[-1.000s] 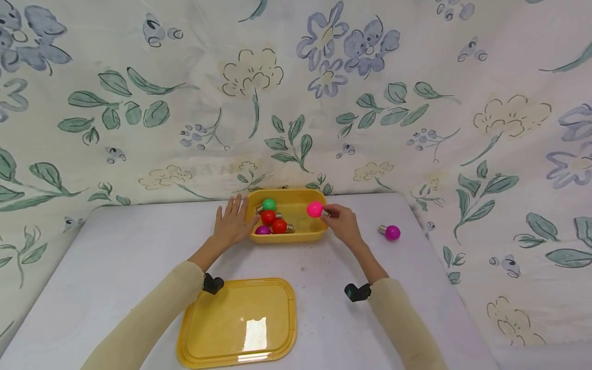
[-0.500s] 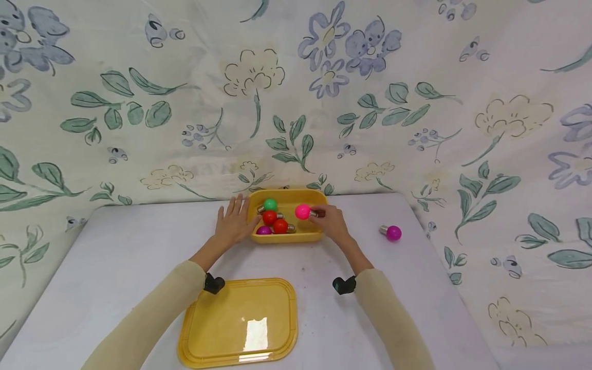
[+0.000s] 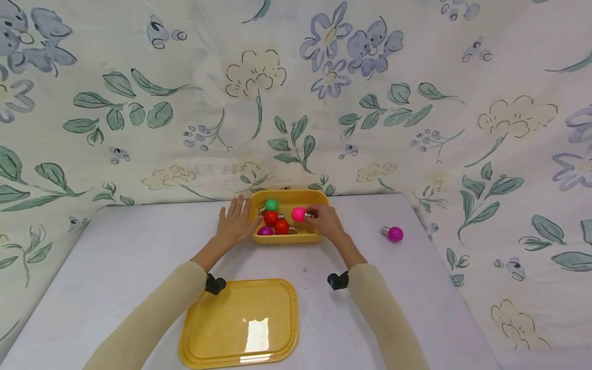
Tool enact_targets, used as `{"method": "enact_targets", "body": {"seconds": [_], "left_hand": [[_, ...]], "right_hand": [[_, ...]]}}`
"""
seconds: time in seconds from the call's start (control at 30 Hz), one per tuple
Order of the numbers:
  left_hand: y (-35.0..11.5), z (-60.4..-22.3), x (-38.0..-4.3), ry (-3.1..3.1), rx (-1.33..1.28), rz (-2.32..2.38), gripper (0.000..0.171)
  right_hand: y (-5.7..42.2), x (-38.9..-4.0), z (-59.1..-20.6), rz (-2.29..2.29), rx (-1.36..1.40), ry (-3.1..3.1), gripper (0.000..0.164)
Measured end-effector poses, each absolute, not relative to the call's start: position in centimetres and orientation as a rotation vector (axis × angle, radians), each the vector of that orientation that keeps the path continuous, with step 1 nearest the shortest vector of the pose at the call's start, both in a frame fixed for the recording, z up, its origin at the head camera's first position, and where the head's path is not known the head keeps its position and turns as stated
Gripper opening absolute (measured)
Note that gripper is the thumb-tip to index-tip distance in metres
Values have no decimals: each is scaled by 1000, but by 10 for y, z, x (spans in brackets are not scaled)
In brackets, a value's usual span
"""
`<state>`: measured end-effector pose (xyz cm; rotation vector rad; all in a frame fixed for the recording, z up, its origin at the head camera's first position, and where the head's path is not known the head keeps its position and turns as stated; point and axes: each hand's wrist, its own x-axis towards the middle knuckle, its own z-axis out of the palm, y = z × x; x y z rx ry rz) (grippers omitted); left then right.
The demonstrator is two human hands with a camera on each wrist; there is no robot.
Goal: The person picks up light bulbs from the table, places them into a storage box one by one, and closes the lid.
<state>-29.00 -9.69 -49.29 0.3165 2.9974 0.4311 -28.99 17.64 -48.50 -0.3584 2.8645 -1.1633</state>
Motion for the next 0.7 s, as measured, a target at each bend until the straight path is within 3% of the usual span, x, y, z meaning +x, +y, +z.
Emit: {"method": "enact_targets", "body": {"seconds": [0.7], "left_hand": [[-96,-493,-290,2991,308,456,79]], "right_hand": [[161,-297,-487,-817,-373,2870,33]]}}
